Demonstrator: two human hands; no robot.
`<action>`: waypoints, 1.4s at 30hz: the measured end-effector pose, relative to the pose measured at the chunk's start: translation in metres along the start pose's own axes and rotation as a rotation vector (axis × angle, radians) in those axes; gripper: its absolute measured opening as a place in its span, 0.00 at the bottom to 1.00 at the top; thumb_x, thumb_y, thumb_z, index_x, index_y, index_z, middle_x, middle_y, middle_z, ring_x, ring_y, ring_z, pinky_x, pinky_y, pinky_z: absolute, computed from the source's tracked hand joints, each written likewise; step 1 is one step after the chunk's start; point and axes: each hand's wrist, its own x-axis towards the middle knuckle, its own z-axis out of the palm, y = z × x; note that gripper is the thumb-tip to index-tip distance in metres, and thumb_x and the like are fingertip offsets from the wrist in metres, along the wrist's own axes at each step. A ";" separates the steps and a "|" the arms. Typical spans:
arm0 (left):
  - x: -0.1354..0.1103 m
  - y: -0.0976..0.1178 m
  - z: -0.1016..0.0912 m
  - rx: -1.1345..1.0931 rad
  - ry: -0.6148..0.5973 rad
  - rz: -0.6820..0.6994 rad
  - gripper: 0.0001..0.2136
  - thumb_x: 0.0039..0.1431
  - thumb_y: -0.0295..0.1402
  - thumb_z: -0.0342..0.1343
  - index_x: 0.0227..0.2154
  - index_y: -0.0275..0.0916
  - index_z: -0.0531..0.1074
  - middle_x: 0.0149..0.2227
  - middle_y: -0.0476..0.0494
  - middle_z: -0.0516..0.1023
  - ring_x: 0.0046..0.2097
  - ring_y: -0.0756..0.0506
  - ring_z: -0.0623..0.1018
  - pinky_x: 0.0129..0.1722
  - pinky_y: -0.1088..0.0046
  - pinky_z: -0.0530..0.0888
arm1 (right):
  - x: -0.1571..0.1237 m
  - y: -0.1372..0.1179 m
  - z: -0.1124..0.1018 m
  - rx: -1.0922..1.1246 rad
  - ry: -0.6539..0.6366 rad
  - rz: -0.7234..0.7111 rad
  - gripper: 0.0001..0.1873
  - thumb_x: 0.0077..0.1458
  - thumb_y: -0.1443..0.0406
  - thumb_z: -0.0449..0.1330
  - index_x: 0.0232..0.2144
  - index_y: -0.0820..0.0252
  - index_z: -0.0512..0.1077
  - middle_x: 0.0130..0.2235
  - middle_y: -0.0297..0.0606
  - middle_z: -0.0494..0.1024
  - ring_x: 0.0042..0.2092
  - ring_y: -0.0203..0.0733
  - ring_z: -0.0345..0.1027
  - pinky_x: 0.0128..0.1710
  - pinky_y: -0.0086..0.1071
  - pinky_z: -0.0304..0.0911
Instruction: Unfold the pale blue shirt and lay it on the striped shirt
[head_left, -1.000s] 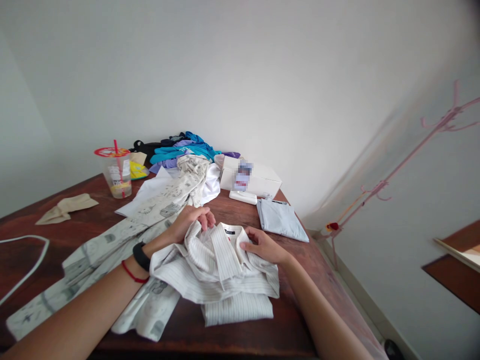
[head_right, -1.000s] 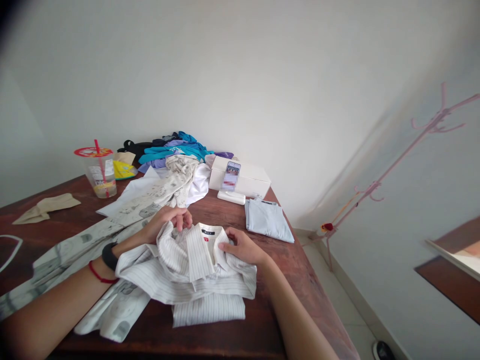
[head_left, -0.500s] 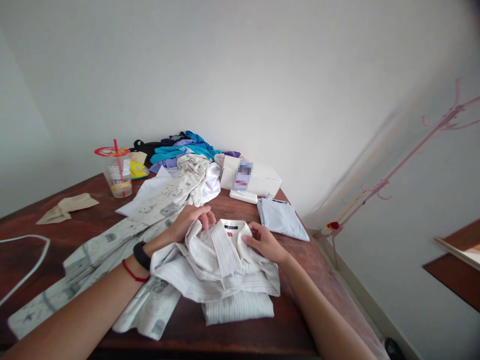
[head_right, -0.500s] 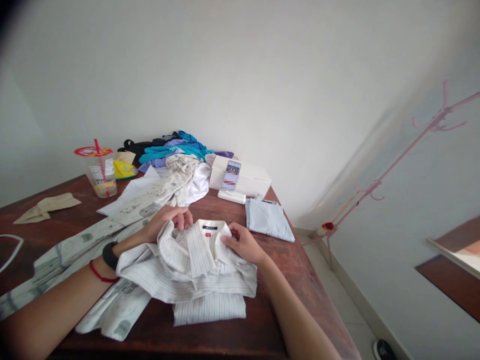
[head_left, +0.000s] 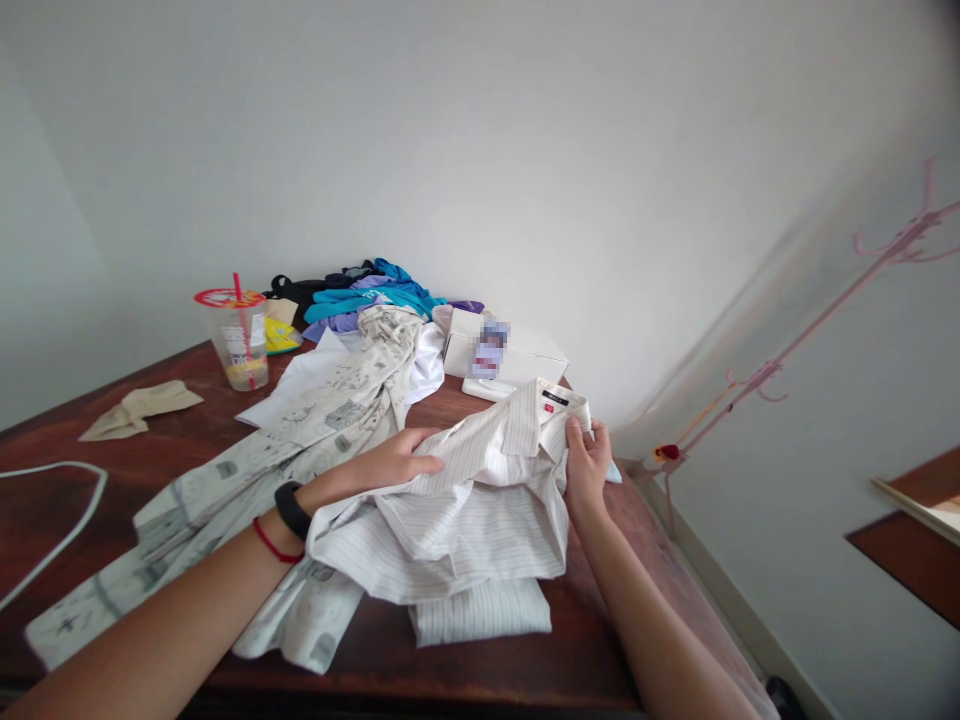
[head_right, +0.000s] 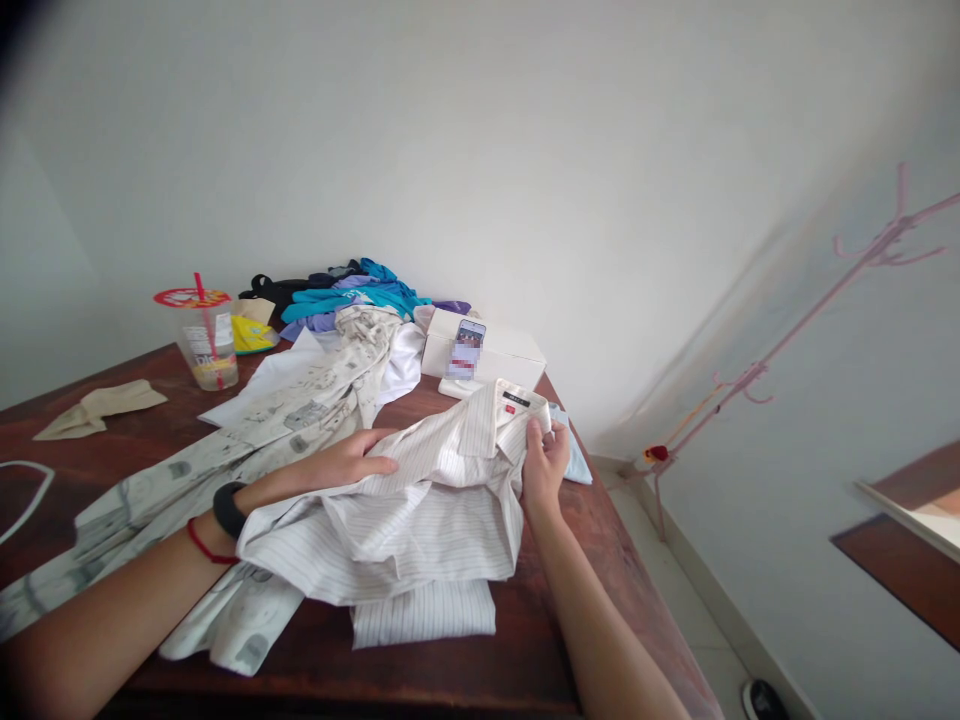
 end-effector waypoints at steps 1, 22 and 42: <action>0.000 0.000 0.000 -0.008 0.007 -0.004 0.21 0.58 0.34 0.58 0.54 0.38 0.75 0.54 0.42 0.79 0.53 0.38 0.76 0.47 0.70 0.73 | -0.001 0.000 0.000 -0.009 0.004 0.006 0.23 0.50 0.48 0.67 0.37 0.56 0.65 0.34 0.35 0.78 0.31 0.39 0.71 0.30 0.31 0.64; 0.001 0.004 0.003 -0.053 -0.021 -0.056 0.21 0.54 0.29 0.55 0.51 0.38 0.77 0.48 0.44 0.82 0.47 0.39 0.78 0.41 0.72 0.72 | -0.004 0.001 0.002 0.008 -0.054 0.026 0.23 0.51 0.48 0.67 0.37 0.55 0.64 0.33 0.33 0.78 0.29 0.37 0.68 0.28 0.29 0.63; 0.003 0.002 0.003 -0.062 -0.087 -0.046 0.22 0.54 0.30 0.54 0.52 0.38 0.77 0.49 0.44 0.81 0.48 0.39 0.79 0.42 0.72 0.74 | -0.007 -0.003 0.005 0.031 -0.128 0.070 0.22 0.51 0.48 0.67 0.37 0.55 0.65 0.34 0.33 0.79 0.30 0.38 0.70 0.29 0.30 0.64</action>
